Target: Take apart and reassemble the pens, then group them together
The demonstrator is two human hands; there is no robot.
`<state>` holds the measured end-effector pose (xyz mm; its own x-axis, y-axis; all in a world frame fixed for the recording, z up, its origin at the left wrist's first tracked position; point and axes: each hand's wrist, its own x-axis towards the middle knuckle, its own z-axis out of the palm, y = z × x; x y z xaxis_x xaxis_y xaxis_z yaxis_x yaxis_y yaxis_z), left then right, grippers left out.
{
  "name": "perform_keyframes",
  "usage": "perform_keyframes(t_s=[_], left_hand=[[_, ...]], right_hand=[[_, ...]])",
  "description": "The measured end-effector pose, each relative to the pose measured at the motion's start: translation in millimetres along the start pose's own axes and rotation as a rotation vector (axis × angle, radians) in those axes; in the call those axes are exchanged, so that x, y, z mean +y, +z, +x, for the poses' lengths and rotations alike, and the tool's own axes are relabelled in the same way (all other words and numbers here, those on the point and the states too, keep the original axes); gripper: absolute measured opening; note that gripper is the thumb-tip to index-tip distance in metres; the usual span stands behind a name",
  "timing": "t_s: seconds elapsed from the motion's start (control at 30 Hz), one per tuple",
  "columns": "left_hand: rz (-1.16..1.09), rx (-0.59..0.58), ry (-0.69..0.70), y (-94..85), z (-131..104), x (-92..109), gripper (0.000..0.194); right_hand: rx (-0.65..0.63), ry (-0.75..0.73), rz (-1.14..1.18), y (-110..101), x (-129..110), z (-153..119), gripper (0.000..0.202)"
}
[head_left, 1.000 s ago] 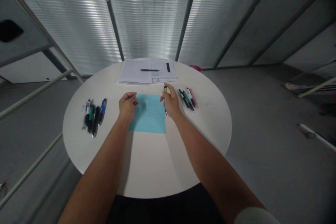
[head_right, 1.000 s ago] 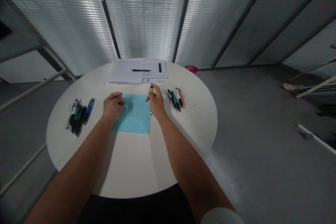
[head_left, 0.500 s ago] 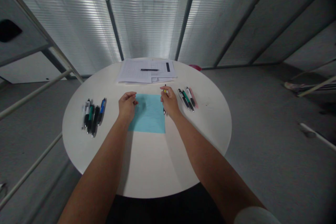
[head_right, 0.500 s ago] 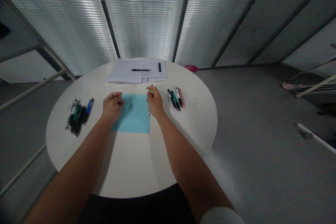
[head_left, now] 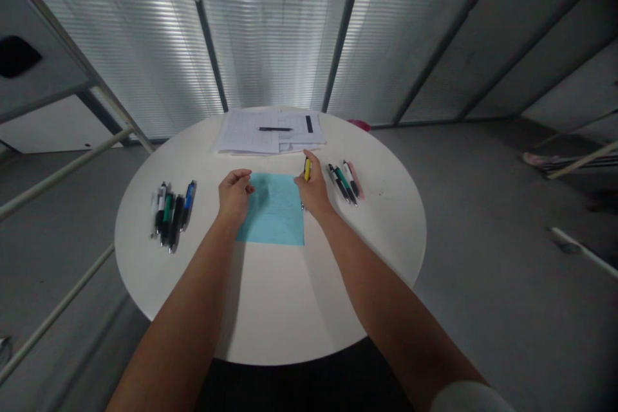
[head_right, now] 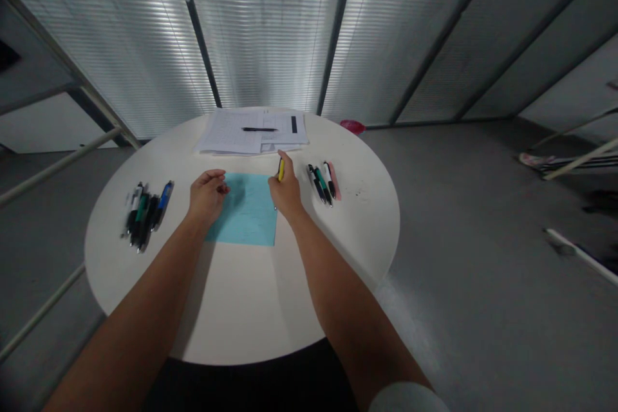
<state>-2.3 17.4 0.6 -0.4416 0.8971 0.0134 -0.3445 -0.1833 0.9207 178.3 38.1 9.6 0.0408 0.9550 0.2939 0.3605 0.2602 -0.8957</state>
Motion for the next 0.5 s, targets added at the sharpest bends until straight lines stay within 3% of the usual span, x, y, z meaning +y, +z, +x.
perform_keyframes(t_s=[0.17,0.37,0.5], left_hand=[[-0.021,0.005,0.004,1.0,-0.1,0.5,0.012],[-0.012,0.012,0.019,0.9,1.7,-1.2,0.012],[-0.014,0.013,0.007,1.3,1.2,-0.5,0.012]], right_hand=[[0.043,0.020,-0.239,-2.3,-3.9,-1.6,0.072],[0.039,0.024,-0.522,-7.5,-4.3,-0.9,0.038],[0.113,-0.004,-0.721,-14.4,-1.9,-1.1,0.028]])
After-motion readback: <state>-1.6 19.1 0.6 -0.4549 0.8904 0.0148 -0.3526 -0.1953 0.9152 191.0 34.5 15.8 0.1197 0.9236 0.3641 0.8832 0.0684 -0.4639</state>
